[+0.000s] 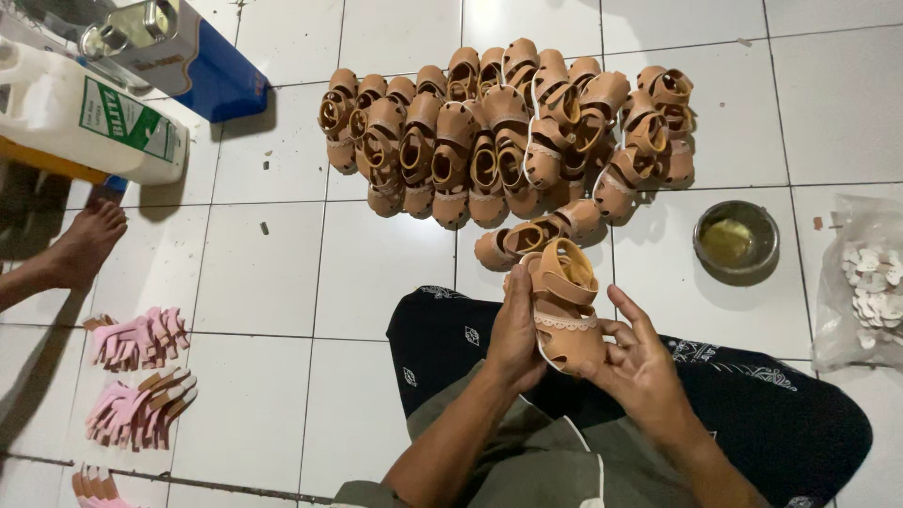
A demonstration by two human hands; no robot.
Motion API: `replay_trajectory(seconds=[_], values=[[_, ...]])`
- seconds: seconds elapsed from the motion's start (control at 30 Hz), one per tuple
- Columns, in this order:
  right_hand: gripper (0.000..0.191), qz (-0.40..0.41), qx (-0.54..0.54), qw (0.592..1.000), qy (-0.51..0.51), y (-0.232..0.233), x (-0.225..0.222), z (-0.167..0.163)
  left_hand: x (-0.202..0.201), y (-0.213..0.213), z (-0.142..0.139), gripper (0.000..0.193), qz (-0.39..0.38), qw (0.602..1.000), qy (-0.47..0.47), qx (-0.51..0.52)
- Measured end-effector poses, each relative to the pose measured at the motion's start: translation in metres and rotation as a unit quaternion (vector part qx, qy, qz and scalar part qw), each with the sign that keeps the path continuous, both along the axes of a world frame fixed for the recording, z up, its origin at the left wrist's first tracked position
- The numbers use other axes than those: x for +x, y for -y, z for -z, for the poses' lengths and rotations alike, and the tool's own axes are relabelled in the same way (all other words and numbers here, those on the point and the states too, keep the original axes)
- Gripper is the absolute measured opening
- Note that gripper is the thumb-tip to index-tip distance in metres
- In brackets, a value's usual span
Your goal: The person sits on a tiled floor assembling children's sandals, pressing and fitting straps and soles together by hand and dipping fingers into a small bowl of glue between steps. Finished sandals are placed into rows on the floor alongside a large batch of completed pairs.
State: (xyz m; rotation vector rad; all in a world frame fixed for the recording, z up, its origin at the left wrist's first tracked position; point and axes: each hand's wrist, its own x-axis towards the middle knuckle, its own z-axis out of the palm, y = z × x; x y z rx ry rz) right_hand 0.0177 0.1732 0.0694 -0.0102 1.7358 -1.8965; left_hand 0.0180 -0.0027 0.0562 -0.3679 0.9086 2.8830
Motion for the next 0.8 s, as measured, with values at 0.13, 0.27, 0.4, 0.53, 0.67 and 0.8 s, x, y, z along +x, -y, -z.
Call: replay_trajectory(seconds=[0.13,0.27,0.4,0.53,0.67,0.8], values=[[0.1,0.068,-0.114,0.991,-0.011,0.006,0.003,0.013,0.002,0.0,0.014,0.061,0.002,0.998,0.054,-0.017],[0.095,0.093,-0.025,0.995,-0.009,0.004,-0.002,0.031,0.014,-0.011,0.031,0.053,0.018,0.998,0.044,-0.046],[0.095,0.065,-0.04,0.996,-0.052,0.007,-0.002,0.055,0.02,-0.01,0.049,0.045,0.002,0.996,0.058,-0.061],[0.086,0.029,0.085,0.992,-0.083,0.0,-0.006,0.08,0.021,0.021,0.073,0.036,-0.065,0.994,0.087,-0.013],[0.085,0.024,0.173,0.976,-0.127,-0.005,-0.03,0.117,0.017,0.078,0.097,0.021,-0.125,0.983,0.121,-0.054],[0.087,0.007,0.271,0.949,-0.158,-0.005,-0.044,0.144,0.012,0.16,0.107,0.023,-0.253,0.956,0.137,-0.057]])
